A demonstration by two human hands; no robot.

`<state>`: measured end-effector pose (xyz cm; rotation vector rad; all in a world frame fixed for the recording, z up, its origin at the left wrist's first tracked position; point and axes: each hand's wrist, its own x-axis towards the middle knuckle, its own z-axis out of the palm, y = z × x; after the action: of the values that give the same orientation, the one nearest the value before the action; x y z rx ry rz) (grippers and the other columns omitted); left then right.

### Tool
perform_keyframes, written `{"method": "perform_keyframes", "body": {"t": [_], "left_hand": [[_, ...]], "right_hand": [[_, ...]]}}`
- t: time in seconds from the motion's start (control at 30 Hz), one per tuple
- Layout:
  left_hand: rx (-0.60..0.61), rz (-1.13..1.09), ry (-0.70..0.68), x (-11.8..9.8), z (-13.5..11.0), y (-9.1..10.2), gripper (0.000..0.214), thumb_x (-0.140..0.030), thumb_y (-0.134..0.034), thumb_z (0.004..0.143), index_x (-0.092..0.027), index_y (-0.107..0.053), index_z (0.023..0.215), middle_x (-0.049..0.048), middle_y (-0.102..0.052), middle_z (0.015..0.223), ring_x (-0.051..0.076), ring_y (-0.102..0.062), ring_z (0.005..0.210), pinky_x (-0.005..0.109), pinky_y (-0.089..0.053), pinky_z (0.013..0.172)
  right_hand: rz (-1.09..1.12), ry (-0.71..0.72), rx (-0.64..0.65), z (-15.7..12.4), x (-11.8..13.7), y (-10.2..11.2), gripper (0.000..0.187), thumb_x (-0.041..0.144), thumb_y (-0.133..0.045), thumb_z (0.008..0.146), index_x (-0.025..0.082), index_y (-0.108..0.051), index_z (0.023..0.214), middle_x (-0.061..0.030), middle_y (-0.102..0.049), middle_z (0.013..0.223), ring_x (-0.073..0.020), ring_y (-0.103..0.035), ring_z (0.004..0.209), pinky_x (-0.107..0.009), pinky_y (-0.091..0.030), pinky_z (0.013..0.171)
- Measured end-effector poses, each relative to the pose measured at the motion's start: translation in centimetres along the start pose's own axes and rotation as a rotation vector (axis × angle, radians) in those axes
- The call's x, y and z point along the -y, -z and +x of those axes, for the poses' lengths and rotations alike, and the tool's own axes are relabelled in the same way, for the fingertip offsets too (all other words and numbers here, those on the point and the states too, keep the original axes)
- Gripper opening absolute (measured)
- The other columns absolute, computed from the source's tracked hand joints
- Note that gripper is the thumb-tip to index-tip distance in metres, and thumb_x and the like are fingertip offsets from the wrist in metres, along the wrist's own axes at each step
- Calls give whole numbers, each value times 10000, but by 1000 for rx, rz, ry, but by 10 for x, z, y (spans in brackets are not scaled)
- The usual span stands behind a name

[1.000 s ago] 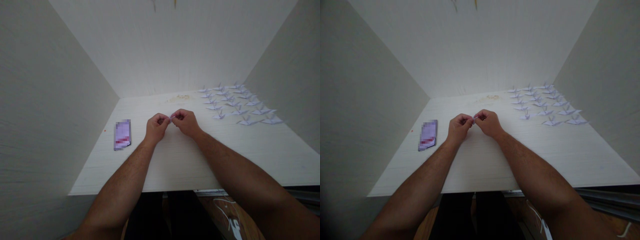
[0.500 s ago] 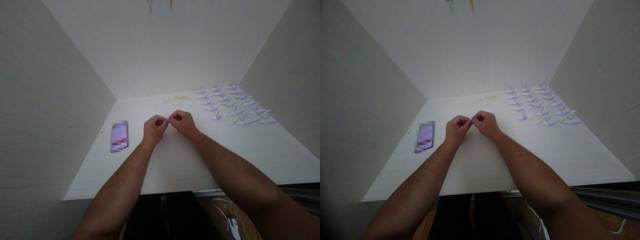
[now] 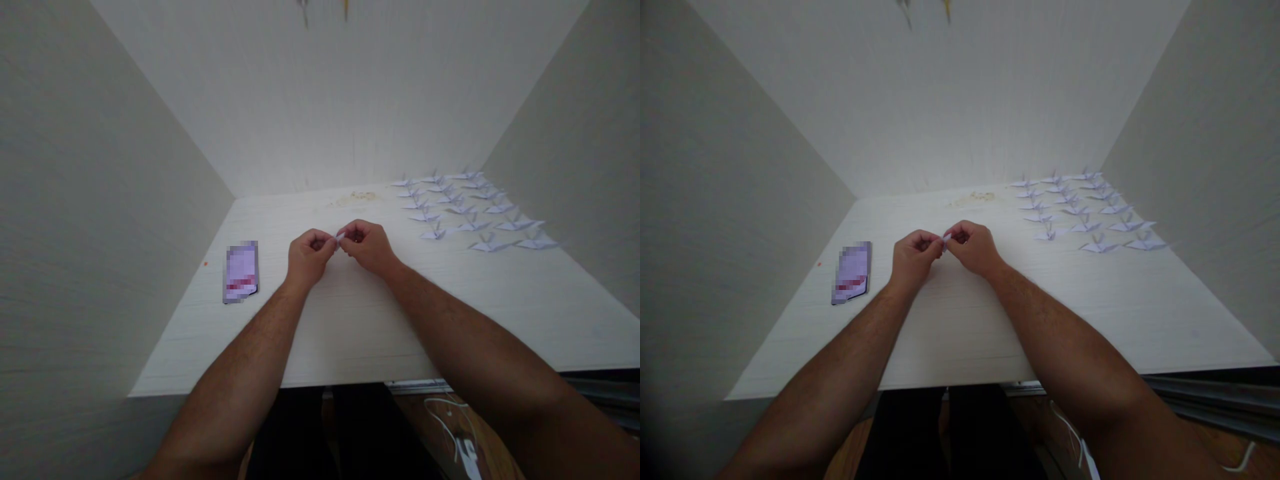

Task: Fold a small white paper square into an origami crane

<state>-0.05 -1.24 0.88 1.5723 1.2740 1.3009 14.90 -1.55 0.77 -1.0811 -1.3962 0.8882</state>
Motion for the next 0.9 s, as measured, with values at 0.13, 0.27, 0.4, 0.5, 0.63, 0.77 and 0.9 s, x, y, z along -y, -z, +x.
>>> {"method": "perform_keyframes", "body": {"t": [0.13,0.27,0.4,0.5,0.63,0.77,0.9], "left_hand": [[3,-19,11,0,0,0,144,-295,-725,720,-170,-656,701,-6,-641,562,97,-550,500,210,-392,477],[8,-28,7,2,0,0,157,-297,-745,701,-170,-654,709,3,-655,578,103,-569,514,212,-404,483],[9,-15,-11,3,-1,-1,175,-308,-762,685,-171,-655,705,1,-645,581,101,-560,516,214,-395,481],[11,3,-30,3,-2,-1,178,-311,-766,683,-172,-656,702,-7,-628,574,97,-542,513,217,-389,487],[25,0,-50,3,-2,-1,162,-304,-755,689,-177,-655,699,-8,-621,580,97,-529,521,226,-397,506],[55,-50,-36,2,0,0,150,-279,-756,679,-176,-649,692,-13,-604,572,91,-507,514,226,-375,500],[105,-109,7,3,3,3,177,-286,-779,658,-178,-641,683,-23,-583,554,82,-477,494,222,-344,484]], "right_hand": [[83,-29,1,0,2,-2,97,233,-665,688,174,-650,764,3,-658,635,-106,-576,540,-243,-475,525],[93,-39,-2,0,2,-3,109,243,-682,674,183,-640,755,3,-665,644,-110,-584,545,-247,-484,525],[68,-32,-5,0,1,-2,91,242,-672,669,185,-634,729,8,-655,630,-114,-585,552,-248,-480,526],[39,-22,-8,0,0,-1,67,229,-654,672,184,-635,716,12,-640,607,-116,-577,551,-243,-462,515],[37,-20,16,1,0,1,32,212,-628,678,187,-621,696,31,-598,554,-104,-538,506,-233,-422,489],[75,2,62,2,0,5,38,189,-622,667,188,-606,701,50,-577,539,-90,-511,486,-219,-395,477],[96,9,99,3,0,9,69,151,-614,651,187,-610,710,51,-595,544,-91,-537,498,-212,-401,484]]}}
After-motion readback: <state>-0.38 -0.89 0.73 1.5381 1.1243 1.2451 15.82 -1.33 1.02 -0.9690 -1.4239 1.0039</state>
